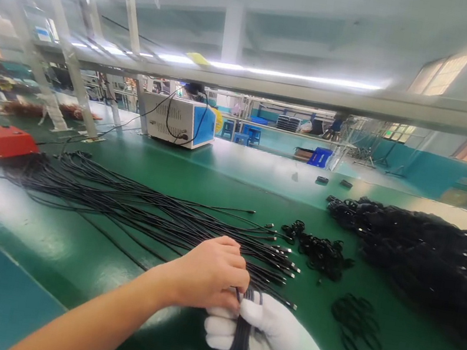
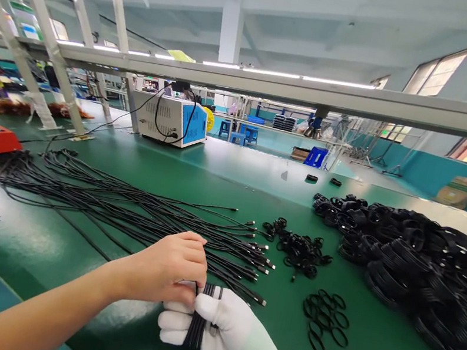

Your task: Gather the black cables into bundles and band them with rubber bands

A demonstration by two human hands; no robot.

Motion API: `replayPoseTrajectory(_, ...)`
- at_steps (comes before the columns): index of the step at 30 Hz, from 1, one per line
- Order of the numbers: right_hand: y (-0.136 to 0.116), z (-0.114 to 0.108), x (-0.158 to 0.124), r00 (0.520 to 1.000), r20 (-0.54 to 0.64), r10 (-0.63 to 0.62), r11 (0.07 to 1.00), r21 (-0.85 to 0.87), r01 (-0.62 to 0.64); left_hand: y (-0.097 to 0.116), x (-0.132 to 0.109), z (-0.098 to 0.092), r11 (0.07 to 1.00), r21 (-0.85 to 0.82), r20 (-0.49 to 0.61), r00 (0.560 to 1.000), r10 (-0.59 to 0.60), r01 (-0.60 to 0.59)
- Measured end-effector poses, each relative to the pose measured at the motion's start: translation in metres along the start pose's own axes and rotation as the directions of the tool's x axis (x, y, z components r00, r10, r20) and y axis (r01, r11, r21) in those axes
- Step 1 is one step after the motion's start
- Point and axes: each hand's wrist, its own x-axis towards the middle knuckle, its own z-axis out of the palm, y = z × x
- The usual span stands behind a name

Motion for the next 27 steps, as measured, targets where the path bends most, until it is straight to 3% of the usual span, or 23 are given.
replayPoseTrajectory(5,0.003,-0.001,0.002,0.997,0.004,0.073,0.997,-0.014,-0.072,-0.009,0.0,0.008,0.99,-0.136,0.025,0.999,-0.026,0.029)
replayPoseTrajectory(9,0.0,-0.002,0.004,0.989,0.056,0.14,0.986,0.089,-0.145,-0.007,-0.006,0.0,0.986,-0.038,-0.214,0.962,-0.167,0.163)
replayPoseTrajectory(11,-0.001,-0.003,0.004,0.987,0.066,0.148,0.98,0.125,-0.156,0.0,-0.009,-0.002,0.98,0.002,-0.273,0.943,-0.19,0.198)
replayPoseTrajectory(13,0.001,-0.005,0.003,0.988,0.059,0.142,0.985,0.095,-0.147,0.008,-0.011,-0.001,0.988,0.049,-0.209,0.969,-0.133,0.146)
replayPoseTrajectory(15,0.004,-0.008,0.003,0.992,0.046,0.122,0.992,0.025,-0.123,0.016,-0.008,-0.001,0.993,0.096,-0.079,0.995,-0.054,0.062)
replayPoseTrajectory(19,0.008,-0.014,-0.002,0.988,0.057,0.147,0.989,-0.043,-0.145,0.021,0.008,-0.009,0.994,0.104,0.154,0.988,0.012,-0.028)
replayPoseTrajectory(23,0.007,-0.014,-0.009,0.98,0.102,0.17,0.985,-0.02,-0.169,0.012,0.025,-0.022,0.974,-0.168,0.305,0.947,-0.096,0.153)
replayPoseTrajectory(27,0.008,-0.016,-0.015,0.975,0.189,0.119,0.993,-0.011,-0.119,0.005,0.022,-0.016,0.736,-0.562,0.37,0.91,-0.185,0.378)
